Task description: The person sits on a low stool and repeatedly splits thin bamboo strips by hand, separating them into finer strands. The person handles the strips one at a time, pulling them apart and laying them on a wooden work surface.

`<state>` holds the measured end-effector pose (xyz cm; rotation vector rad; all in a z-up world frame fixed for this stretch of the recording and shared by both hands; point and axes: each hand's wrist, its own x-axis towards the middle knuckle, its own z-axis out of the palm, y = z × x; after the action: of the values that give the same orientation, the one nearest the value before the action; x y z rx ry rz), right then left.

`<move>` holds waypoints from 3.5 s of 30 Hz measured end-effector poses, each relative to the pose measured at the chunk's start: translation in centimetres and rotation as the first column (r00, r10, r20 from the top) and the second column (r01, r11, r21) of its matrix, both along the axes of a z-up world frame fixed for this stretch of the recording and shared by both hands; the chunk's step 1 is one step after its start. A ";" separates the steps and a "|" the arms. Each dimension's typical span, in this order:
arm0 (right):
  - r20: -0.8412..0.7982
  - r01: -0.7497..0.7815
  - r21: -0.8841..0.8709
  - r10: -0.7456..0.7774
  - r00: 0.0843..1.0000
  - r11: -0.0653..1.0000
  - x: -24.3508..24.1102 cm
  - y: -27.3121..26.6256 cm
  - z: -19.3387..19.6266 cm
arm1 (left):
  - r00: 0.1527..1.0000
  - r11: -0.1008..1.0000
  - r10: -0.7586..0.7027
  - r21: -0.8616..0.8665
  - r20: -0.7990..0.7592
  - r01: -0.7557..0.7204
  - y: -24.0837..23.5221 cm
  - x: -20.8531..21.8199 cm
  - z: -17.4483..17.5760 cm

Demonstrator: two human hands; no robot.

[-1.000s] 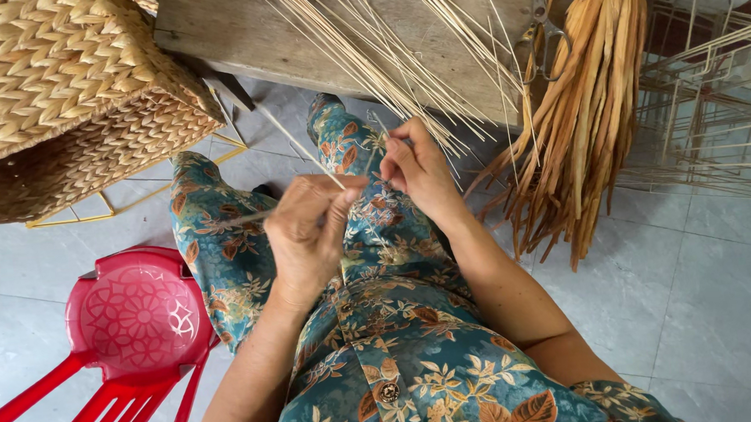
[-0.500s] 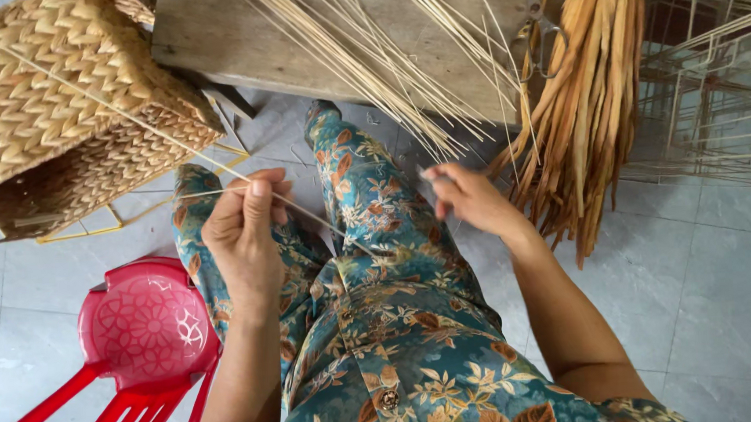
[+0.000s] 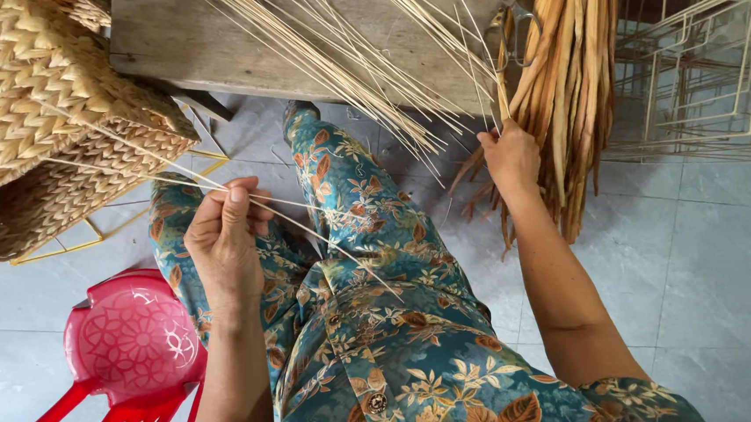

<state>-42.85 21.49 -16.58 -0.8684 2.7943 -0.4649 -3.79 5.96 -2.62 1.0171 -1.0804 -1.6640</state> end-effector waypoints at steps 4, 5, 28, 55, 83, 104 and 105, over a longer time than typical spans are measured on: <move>-0.030 -0.016 -0.011 0.015 0.999 1.000 -0.4 -0.3 0.4 | 1.000 1.000 0.007 0.003 0.008 -0.007 0.0 0.5 -0.1; -0.045 -0.041 -0.029 0.040 0.998 0.999 -0.5 -0.1 0.7 | 1.000 1.000 0.010 0.010 0.005 -0.010 0.1 0.6 -0.2; -0.209 -0.033 -0.244 -0.019 0.978 0.969 -6.7 -2.5 -2.2 | 0.998 0.998 0.054 0.045 -0.015 -0.053 0.2 1.9 -3.0; -0.112 -0.610 -0.145 0.599 0.793 0.779 18.6 -37.2 -3.5 | 0.990 0.989 0.129 0.070 0.054 -0.133 -1.7 5.3 -3.5; 0.281 -0.633 -0.155 0.648 0.708 0.758 19.5 -33.9 1.5 | 0.950 0.951 0.307 -0.049 0.057 -0.305 -6.8 6.4 -11.8; 0.821 -0.416 -0.512 0.571 0.020 0.751 22.5 -11.9 13.4 | 0.806 0.907 0.414 0.271 -0.423 -0.323 -4.2 4.2 -8.4; 0.757 -0.374 -0.609 0.653 -0.012 0.700 22.5 -12.1 13.6 | 0.810 0.913 0.396 0.281 -0.432 -0.297 -3.3 3.8 -7.7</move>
<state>-20.32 9.40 -2.94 -1.0544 1.0678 -0.8170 0.04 2.70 -10.36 0.7992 -0.3707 -1.6152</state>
